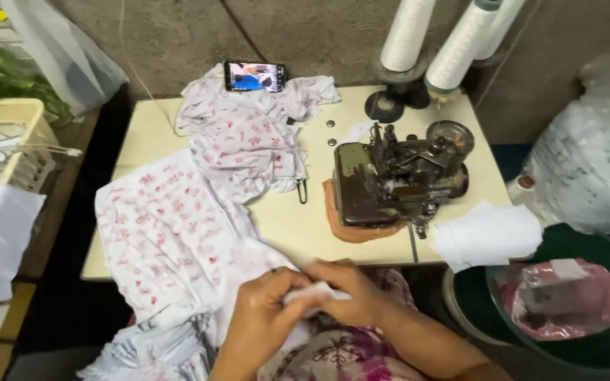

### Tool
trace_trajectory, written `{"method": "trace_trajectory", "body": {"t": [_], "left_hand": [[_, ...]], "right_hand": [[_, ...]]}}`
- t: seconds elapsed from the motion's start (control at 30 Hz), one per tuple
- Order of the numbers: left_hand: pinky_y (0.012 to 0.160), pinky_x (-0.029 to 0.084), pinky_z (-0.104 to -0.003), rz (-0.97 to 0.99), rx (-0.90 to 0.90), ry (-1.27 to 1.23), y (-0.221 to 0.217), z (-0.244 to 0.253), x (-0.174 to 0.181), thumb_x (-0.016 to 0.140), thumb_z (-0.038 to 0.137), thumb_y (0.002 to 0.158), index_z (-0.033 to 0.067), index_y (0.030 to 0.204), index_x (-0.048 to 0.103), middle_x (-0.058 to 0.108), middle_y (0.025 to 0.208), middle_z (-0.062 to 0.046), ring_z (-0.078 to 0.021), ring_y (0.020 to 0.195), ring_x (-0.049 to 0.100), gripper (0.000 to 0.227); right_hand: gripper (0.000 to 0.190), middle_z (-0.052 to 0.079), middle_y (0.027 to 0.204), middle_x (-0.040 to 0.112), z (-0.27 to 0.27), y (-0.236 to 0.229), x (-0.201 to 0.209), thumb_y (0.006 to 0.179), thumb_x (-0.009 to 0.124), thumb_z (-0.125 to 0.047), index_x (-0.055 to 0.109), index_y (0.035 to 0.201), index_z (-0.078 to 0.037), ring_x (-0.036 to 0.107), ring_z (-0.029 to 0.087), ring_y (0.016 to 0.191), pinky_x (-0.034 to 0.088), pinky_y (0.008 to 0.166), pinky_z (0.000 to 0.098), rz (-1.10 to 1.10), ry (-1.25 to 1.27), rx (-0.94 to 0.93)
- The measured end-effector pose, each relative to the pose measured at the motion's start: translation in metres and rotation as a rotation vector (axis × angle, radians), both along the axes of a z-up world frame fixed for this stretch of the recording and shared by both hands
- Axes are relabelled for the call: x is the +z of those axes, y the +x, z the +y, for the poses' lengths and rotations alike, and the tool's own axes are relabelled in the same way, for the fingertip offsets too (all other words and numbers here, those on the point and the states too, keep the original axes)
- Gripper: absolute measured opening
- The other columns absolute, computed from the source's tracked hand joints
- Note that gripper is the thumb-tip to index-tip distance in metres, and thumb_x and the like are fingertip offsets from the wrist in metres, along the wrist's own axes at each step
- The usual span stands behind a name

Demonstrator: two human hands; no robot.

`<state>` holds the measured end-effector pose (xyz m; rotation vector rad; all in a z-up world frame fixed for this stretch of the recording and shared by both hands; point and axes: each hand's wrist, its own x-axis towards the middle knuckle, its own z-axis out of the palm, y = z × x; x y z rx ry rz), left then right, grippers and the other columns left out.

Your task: Sorting and folding small fabric garment pieces at a sewing workstation.

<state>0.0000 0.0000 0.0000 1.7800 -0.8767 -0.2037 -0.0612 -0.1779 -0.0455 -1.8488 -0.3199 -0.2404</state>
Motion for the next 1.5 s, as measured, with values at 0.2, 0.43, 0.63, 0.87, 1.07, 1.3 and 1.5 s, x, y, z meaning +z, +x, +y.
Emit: {"method": "trace_trajectory", "body": {"t": [0.2,0.43,0.63,0.87,1.07,1.3,1.5], "left_hand": [[0.074,0.049,-0.030,-0.071,-0.140,0.153,-0.002,-0.008,-0.033,0.068,0.009,0.086,0.0130,0.091,0.068,0.061,0.087,-0.001,-0.0196,0.080,0.064,0.006],[0.080,0.052,-0.036,-0.072,0.054,0.220,0.012,-0.013,-0.143,0.063,0.011,0.087,0.0134,0.108,0.077,0.069,0.092,-0.008,-0.0267,0.086,0.068,0.026],[0.105,0.042,-0.051,0.573,0.597,-0.056,0.063,-0.028,-0.056,0.067,0.035,0.092,-0.0078,0.123,0.064,0.066,0.119,-0.031,-0.0403,0.120,0.060,0.053],[0.056,0.046,-0.020,0.141,0.082,-0.724,0.110,-0.122,0.012,0.059,0.005,0.099,0.0068,0.107,0.062,0.058,0.081,-0.004,-0.0091,0.066,0.053,0.009],[0.102,0.046,-0.045,0.327,-0.649,-0.339,0.023,-0.114,-0.011,0.088,0.014,0.070,0.0042,0.140,0.043,0.056,0.132,-0.018,-0.0279,0.124,0.053,0.083],[0.069,0.054,-0.035,0.161,-0.385,0.019,-0.009,-0.082,-0.081,0.071,0.011,0.085,0.0085,0.083,0.072,0.073,0.078,-0.010,-0.0251,0.074,0.069,0.003],[0.088,0.051,-0.040,0.020,0.075,0.105,0.016,-0.061,-0.105,0.068,0.005,0.081,0.0199,0.094,0.081,0.078,0.095,-0.003,-0.0291,0.093,0.067,0.024]], "right_hand": [[0.019,0.000,0.078,0.071,-0.044,-0.034,-0.013,0.088,0.074,-0.024,0.073,0.093,-0.006,0.063,0.010,0.061,0.047,0.054,0.0254,-0.154,-0.092,-0.056],[0.036,0.010,0.072,0.065,-0.066,-0.061,0.023,0.082,0.078,-0.031,0.067,0.087,0.003,0.060,0.021,0.057,0.045,0.050,0.0308,-0.329,-0.072,-0.119],[0.015,0.013,0.081,0.071,-0.072,-0.061,0.028,0.087,0.072,-0.014,0.076,0.083,-0.001,0.070,0.020,0.064,0.056,0.062,0.0315,-0.416,-0.012,-0.449],[0.016,0.017,0.088,0.072,-0.063,-0.043,0.001,0.094,0.065,-0.008,0.072,0.084,0.003,0.069,0.023,0.081,0.055,0.075,0.0340,-0.424,0.275,-0.570],[0.008,0.011,0.072,0.073,-0.061,-0.049,0.013,0.078,0.075,0.000,0.074,0.086,0.000,0.069,0.017,0.065,0.057,0.062,0.0331,-0.295,0.053,-0.639],[0.007,0.005,0.053,0.065,-0.059,-0.050,0.039,0.080,0.073,-0.006,0.076,0.076,-0.009,0.064,0.017,0.043,0.053,0.045,0.0293,-0.306,-0.145,-0.539],[0.006,0.002,0.050,0.061,-0.063,-0.063,0.056,0.078,0.077,-0.006,0.076,0.072,-0.005,0.053,0.009,0.045,0.049,0.045,0.0261,-0.363,0.034,-0.564]]}}
